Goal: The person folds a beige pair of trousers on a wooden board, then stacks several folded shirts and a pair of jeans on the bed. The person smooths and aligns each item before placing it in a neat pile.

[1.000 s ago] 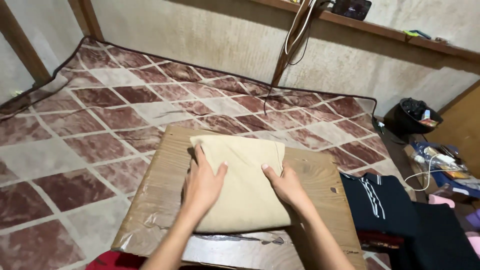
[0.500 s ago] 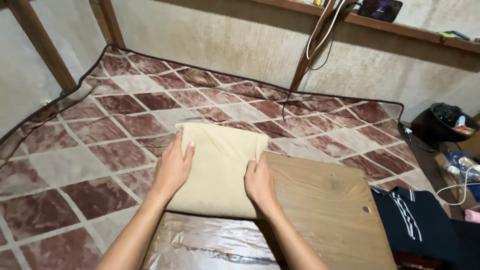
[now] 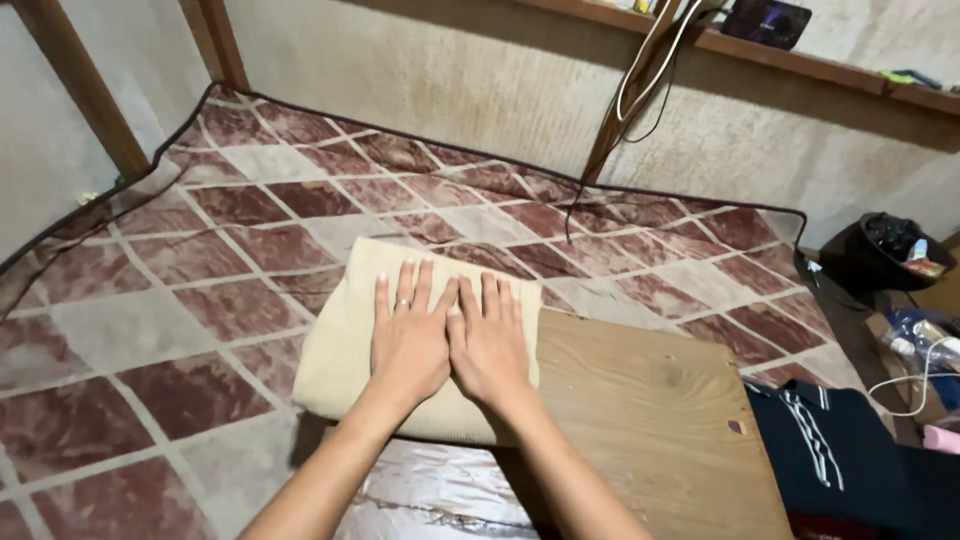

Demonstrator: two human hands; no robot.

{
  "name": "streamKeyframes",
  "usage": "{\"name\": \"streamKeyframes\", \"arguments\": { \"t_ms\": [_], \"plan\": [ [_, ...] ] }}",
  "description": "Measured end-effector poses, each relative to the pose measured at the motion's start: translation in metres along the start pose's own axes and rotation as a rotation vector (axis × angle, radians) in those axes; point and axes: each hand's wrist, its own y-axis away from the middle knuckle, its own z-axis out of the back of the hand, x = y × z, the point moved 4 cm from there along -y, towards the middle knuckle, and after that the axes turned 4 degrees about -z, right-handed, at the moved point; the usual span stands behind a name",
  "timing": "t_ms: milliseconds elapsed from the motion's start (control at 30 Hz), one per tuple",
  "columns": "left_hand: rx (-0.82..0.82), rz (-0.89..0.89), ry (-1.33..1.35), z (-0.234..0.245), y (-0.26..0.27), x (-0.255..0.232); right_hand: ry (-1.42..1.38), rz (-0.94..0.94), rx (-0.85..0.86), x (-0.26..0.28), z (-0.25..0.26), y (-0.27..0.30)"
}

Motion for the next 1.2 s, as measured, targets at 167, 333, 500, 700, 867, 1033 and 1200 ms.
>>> {"name": "streamKeyframes", "arguments": {
  "t_ms": [167, 333, 500, 700, 867, 1033, 1200],
  "plan": [
    [0.005, 0.173, 0.096, -0.015, 0.007, 0.018, 0.067, -0.092, 0.075, -0.011, -0.015, 0.003],
    [0.091, 0.31, 0.111, -0.015, 0.002, 0.032, 0.104, -0.127, 0.067, -0.019, -0.01, 0.001],
    [0.386, 0.532, 0.279, -0.003, 0.008, 0.048, 0.086, -0.178, 0.085, -0.03, -0.013, 0.007],
    [0.401, 0.705, 0.39, 0.004, 0.029, 0.07, -0.041, -0.259, 0.086, -0.045, 0.001, 0.015],
    [-0.126, 0.223, 0.002, 0.017, 0.02, 0.03, 0.234, -0.142, -0.078, -0.031, 0.016, 0.023],
    [0.021, 0.069, 0.125, 0.0, 0.017, -0.013, 0.03, -0.096, 0.086, -0.04, -0.003, 0.027],
    [0.079, 0.166, 0.057, 0.003, 0.018, -0.006, 0.015, -0.198, 0.177, -0.079, 0.001, 0.043]
  ]
}}
